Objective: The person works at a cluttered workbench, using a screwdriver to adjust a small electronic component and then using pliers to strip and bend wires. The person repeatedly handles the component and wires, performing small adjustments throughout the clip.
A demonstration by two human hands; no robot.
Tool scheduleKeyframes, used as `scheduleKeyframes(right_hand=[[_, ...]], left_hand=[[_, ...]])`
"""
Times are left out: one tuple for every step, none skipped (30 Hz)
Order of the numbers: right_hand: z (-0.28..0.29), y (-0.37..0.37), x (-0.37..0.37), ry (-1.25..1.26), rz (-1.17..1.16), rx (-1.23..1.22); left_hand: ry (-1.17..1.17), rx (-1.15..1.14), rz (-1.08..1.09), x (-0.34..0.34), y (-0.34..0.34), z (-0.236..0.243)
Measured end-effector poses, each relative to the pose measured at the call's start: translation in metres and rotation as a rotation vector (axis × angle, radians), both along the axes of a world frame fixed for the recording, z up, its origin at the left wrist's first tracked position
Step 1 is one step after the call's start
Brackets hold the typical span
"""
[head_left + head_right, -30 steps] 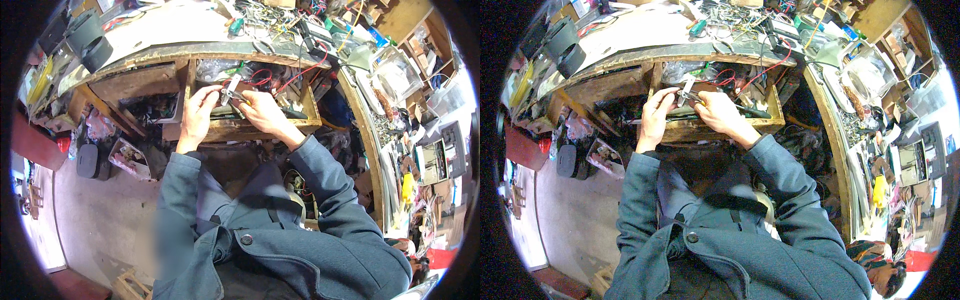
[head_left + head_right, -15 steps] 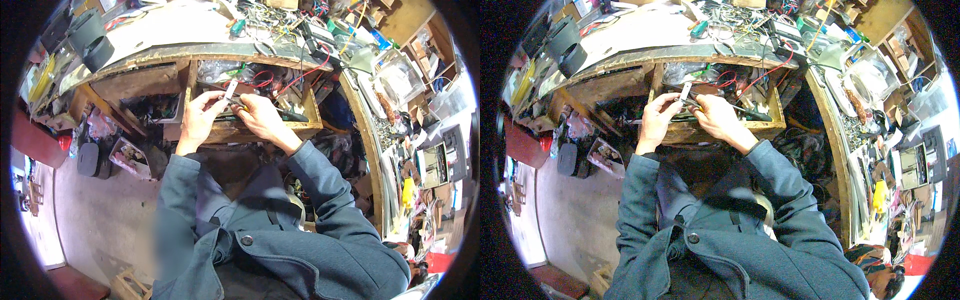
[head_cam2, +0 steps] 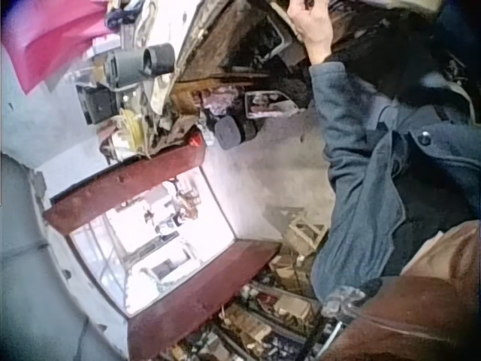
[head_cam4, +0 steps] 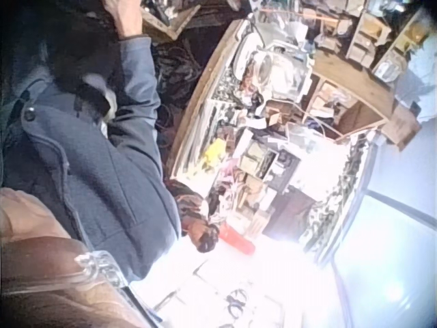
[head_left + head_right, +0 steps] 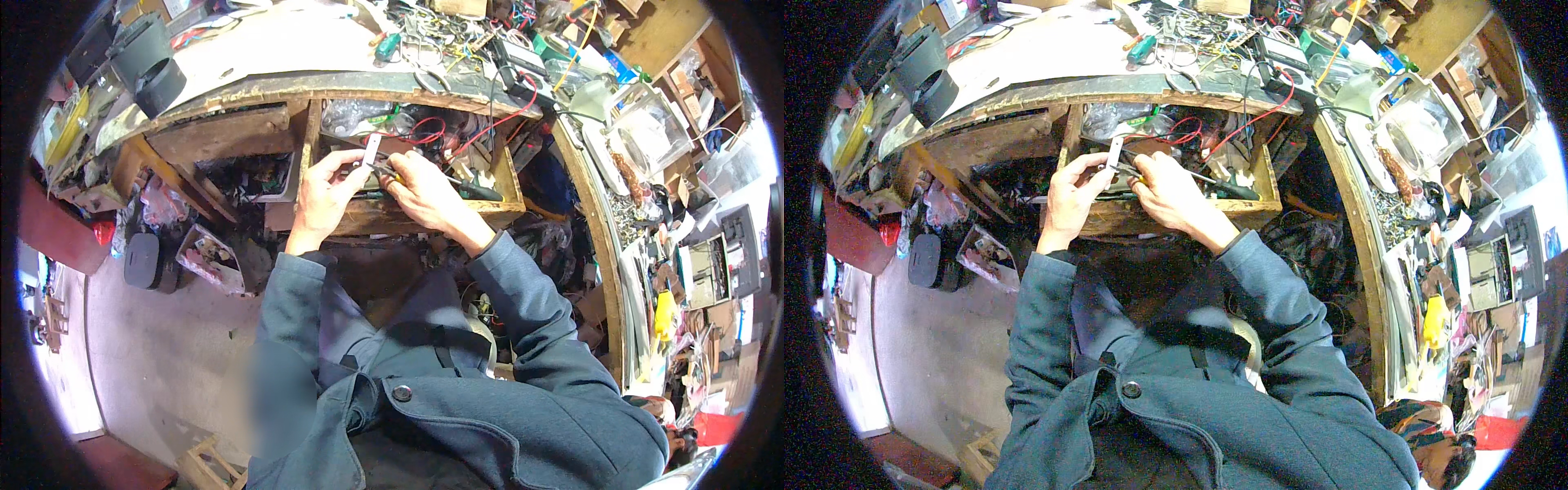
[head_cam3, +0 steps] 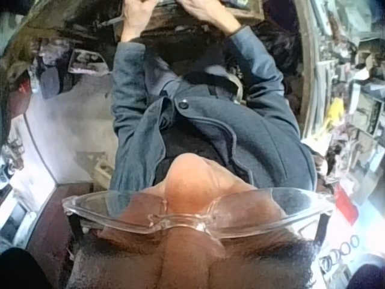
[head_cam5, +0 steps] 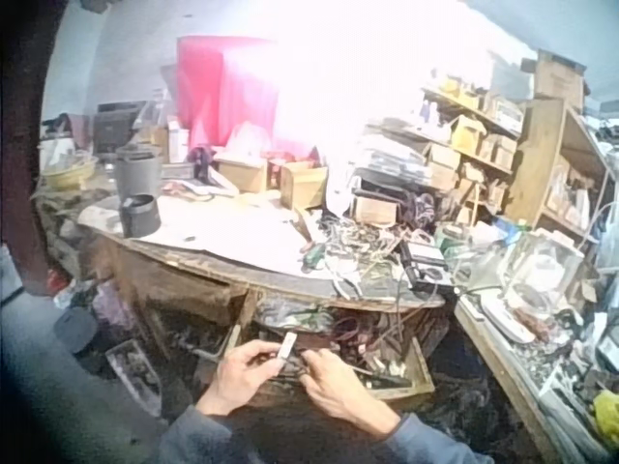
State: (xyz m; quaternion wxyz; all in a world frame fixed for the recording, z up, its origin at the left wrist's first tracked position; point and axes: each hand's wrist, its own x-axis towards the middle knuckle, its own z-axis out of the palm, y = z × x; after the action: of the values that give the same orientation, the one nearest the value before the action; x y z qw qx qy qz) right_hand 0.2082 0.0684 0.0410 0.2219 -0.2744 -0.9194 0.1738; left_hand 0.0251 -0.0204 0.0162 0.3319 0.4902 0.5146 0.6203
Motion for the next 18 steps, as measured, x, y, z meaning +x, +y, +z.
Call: scheduleKeyframes(right_hand=[[0.001,0.000,0.001,-0.006,-0.004,-0.024],[0.003,0.002,0.004,-0.014,-0.008,-0.045],[0.004,0.004,0.005,-0.021,-0.011,-0.066],[0.004,0.002,0.004,-0.004,-0.007,-0.079],[0.002,0.003,0.003,-0.007,-0.015,-0.062],[0.001,0.003,0.003,-0.001,-0.009,-0.053],[0.002,0.002,0.004,0.006,-0.003,-0.045],[0.003,0.002,0.005,0.003,0.000,-0.058],[0.006,0.002,0.006,0.001,0.003,-0.070],[0.008,0.002,0.006,-0.002,0.007,-0.083],[0.008,0.003,0.007,0.008,0.010,-0.073],[0.007,0.004,0.009,0.017,0.014,-0.063],[0.006,0.005,0.010,0.027,0.018,-0.052],[0.005,0.004,0.007,0.051,0.026,-0.072],[0.007,0.004,0.007,0.029,0.025,-0.074],[0.010,0.004,0.009,0.007,0.025,-0.075],[0.012,0.005,0.010,-0.014,0.026,-0.077],[0.011,0.005,0.010,-0.007,0.031,-0.083]], left_hand=[[-0.006,0.025,0.012,0.003,0.001,-0.001],[-0.013,0.054,0.025,0.006,0.004,-0.001],[-0.020,0.083,0.038,0.008,0.006,-0.001],[-0.064,0.112,0.047,0.009,0.004,-0.002],[-0.081,0.127,0.057,0.011,0.003,0.000],[-0.097,0.142,0.066,0.012,0.002,0.002],[-0.113,0.156,0.075,0.013,0.002,0.004],[-0.119,0.151,0.086,0.011,0.003,0.002],[-0.106,0.137,0.083,0.009,0.003,0.000],[-0.093,0.123,0.080,0.008,0.002,-0.002],[-0.082,0.113,0.071,0.009,0.004,0.000],[-0.099,0.043,0.047,0.009,0.001,0.004],[-0.079,0.033,0.037,0.008,0.002,0.004],[-0.057,0.019,0.034,0.005,0.000,0.002],[-0.036,0.004,0.031,0.003,-0.001,0.001],[-0.077,0.067,0.000,0.004,0.002,-0.003],[-0.103,0.084,-0.005,0.006,0.002,-0.002],[-0.128,0.101,-0.010,0.009,0.002,0.000]])
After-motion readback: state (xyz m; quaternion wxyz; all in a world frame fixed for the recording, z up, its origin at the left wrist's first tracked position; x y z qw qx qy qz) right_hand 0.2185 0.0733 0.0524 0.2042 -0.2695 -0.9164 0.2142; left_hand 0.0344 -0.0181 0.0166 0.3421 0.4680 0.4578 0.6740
